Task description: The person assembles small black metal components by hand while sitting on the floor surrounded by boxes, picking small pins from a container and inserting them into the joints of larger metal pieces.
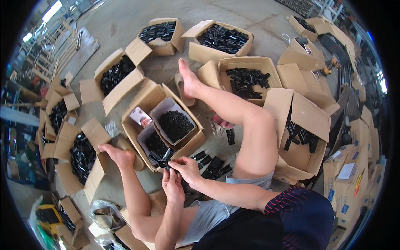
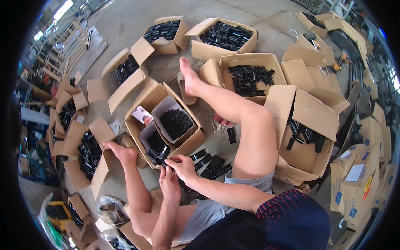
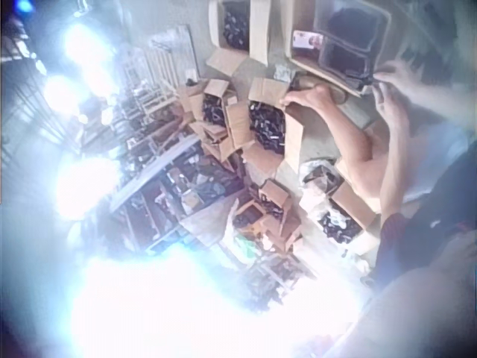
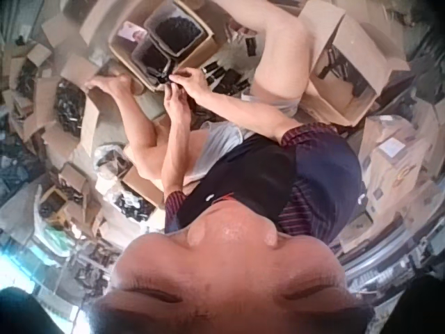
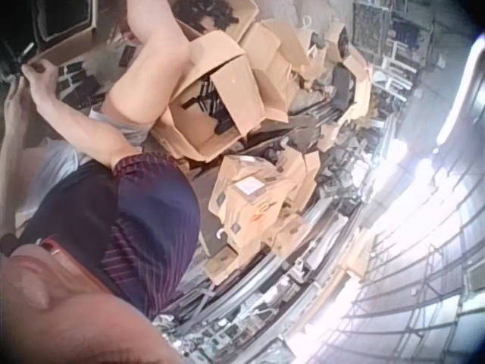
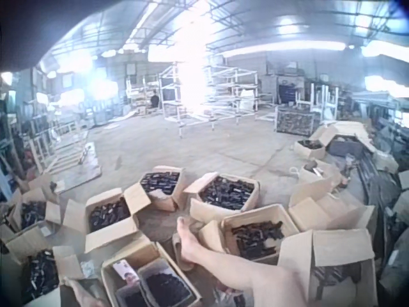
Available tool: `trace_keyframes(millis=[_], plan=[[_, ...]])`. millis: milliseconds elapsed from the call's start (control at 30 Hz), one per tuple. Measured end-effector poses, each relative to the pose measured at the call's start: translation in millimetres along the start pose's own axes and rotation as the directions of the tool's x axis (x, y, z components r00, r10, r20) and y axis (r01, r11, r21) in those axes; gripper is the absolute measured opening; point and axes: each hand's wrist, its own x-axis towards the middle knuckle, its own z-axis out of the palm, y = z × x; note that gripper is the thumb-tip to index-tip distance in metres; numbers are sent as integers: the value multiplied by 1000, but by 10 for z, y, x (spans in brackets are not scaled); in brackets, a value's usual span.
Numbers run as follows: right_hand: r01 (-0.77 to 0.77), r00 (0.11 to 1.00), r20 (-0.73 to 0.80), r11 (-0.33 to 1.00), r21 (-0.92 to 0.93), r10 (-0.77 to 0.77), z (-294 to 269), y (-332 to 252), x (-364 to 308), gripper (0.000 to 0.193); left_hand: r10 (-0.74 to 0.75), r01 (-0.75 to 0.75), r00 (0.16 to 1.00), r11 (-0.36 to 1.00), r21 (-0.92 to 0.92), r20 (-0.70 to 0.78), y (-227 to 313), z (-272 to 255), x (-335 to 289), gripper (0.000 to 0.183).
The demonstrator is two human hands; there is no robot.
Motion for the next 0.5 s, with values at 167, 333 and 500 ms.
trace_keyframes(millis=[167,333,500], plan=[[45,994,-101,993,106,-34,-384,-53,12,24,-85,84,996,996,30,15,-300,340,3,26],[-20,993,-110,984,179,40,-565,-338,133,20,-15,14,1000,995,98,11,-336,660,66,25],[220,970,-169,931,293,-176,-644,-681,238,23,47,-55,998,975,215,43,-120,1297,253,22]])
